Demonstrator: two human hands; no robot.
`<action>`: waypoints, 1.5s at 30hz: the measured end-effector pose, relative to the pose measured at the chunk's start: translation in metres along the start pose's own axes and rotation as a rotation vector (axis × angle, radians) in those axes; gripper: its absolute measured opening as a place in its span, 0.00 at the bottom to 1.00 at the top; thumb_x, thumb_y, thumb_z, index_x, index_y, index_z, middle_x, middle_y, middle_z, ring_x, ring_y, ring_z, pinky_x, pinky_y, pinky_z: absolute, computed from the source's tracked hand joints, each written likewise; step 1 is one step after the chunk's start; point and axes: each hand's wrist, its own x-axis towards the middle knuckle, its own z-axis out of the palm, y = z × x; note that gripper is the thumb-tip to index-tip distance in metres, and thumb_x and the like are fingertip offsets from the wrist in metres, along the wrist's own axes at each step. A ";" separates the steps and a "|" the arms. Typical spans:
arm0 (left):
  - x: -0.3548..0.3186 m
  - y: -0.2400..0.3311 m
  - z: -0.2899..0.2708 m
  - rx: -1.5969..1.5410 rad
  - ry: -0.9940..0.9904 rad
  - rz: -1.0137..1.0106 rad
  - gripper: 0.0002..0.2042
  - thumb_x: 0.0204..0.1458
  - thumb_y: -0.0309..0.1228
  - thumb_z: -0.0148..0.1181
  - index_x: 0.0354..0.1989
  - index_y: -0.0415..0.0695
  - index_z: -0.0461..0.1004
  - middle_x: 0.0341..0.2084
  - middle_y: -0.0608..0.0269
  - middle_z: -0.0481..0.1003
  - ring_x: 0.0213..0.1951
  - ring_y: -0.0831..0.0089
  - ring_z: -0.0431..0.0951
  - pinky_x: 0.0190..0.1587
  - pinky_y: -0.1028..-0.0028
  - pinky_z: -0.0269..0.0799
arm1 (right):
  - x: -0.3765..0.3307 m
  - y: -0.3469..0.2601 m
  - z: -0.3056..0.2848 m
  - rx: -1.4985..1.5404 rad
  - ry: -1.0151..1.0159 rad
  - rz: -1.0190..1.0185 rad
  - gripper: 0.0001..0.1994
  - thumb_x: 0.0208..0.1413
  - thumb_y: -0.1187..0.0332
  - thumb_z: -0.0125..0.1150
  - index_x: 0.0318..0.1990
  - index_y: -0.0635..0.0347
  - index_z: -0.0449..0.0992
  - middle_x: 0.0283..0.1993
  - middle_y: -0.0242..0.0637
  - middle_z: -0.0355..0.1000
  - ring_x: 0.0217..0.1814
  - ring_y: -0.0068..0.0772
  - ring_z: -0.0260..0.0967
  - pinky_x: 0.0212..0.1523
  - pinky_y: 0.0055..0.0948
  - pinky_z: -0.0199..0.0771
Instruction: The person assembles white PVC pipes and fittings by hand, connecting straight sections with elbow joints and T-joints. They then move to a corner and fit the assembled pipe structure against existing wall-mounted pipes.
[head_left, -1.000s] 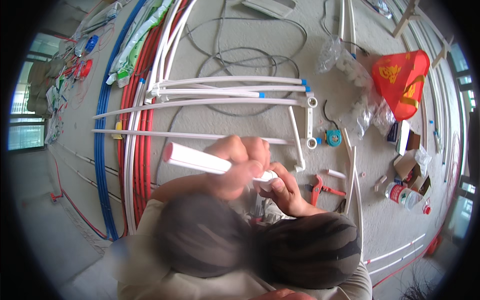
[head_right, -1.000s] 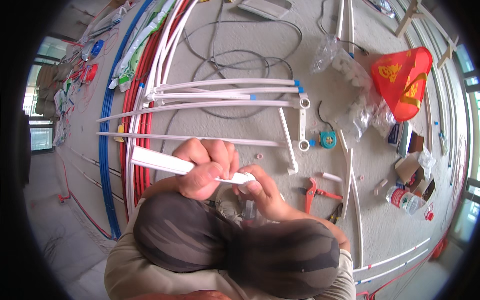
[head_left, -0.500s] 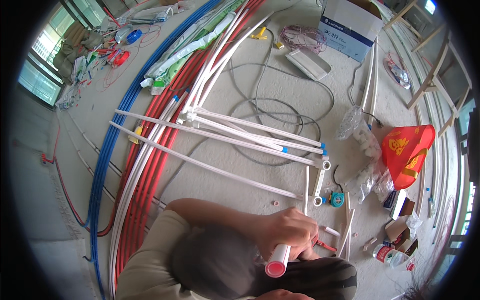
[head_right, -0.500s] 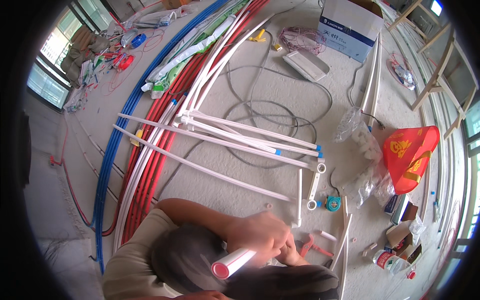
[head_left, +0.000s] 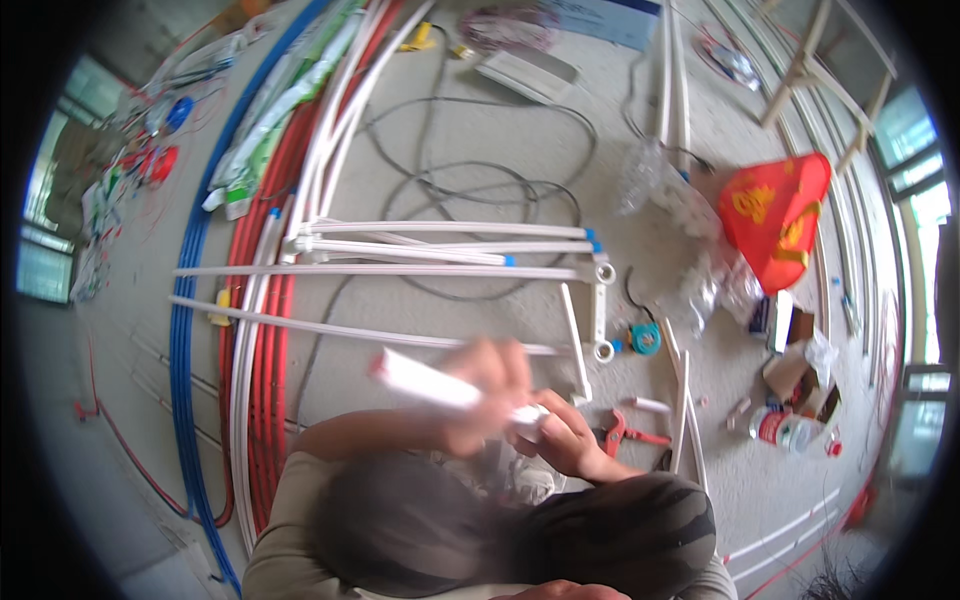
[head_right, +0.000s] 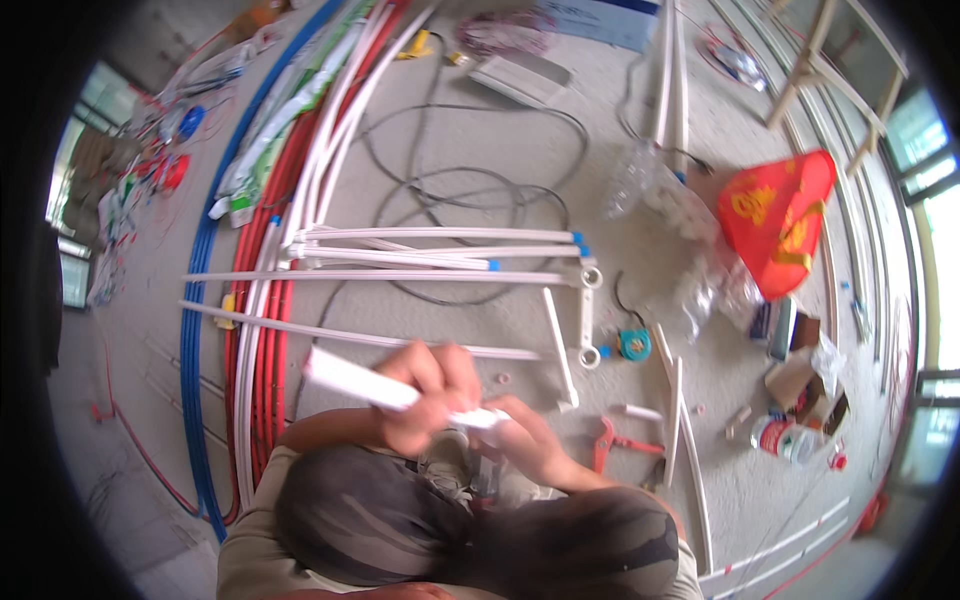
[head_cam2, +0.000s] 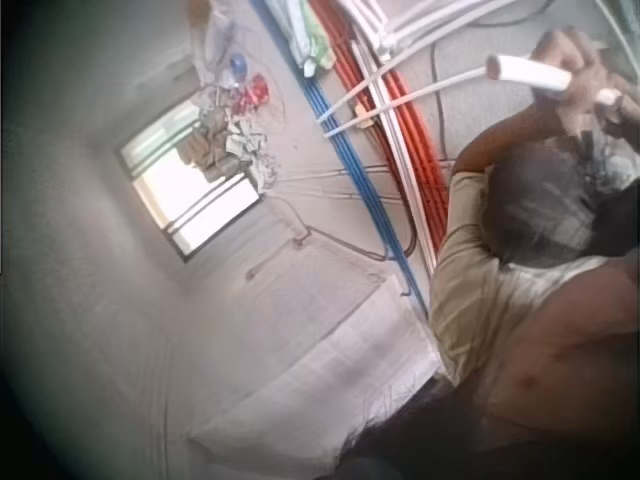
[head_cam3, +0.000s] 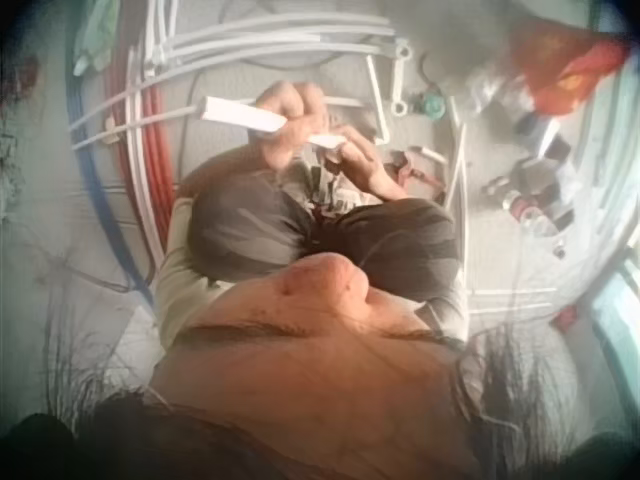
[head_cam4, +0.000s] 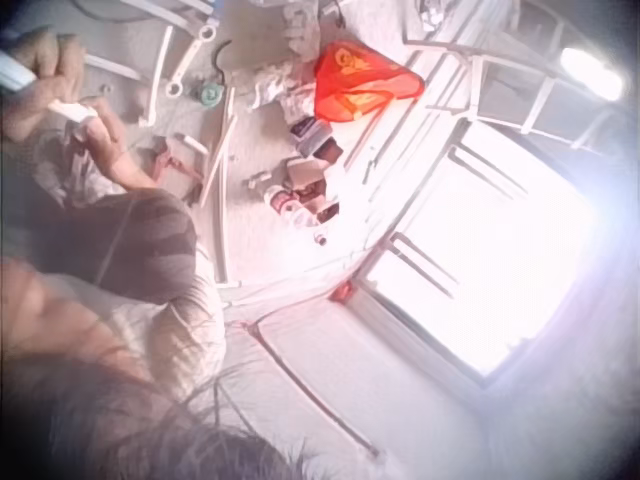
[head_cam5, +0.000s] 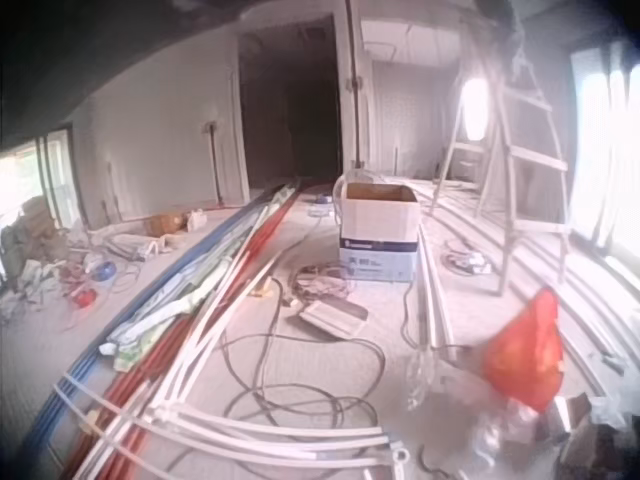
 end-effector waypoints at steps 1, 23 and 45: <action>0.000 -0.009 -0.003 -0.253 0.114 -0.033 0.09 0.56 0.17 0.54 0.32 0.43 0.60 0.27 0.52 0.73 0.29 0.66 0.75 0.33 0.66 0.76 | 0.005 -0.002 0.002 0.024 -0.004 0.048 0.20 0.74 0.53 0.48 0.58 0.61 0.66 0.44 0.37 0.71 0.36 0.25 0.64 0.37 0.27 0.65; -0.028 -0.095 -0.117 -0.045 0.422 -0.786 0.13 0.61 0.26 0.59 0.51 0.38 0.66 0.33 0.59 0.71 0.36 0.65 0.77 0.44 0.60 0.78 | -0.114 0.003 -0.145 -0.852 0.988 0.048 0.13 0.67 0.66 0.61 0.54 0.63 0.75 0.46 0.44 0.80 0.43 0.39 0.79 0.45 0.38 0.79; -0.076 -0.143 -0.109 0.114 0.453 -0.930 0.12 0.65 0.28 0.58 0.54 0.36 0.74 0.38 0.59 0.80 0.38 0.70 0.81 0.43 0.70 0.75 | -0.084 0.018 -0.155 -1.275 0.808 0.089 0.07 0.58 0.75 0.61 0.43 0.65 0.76 0.38 0.51 0.77 0.39 0.50 0.77 0.43 0.42 0.76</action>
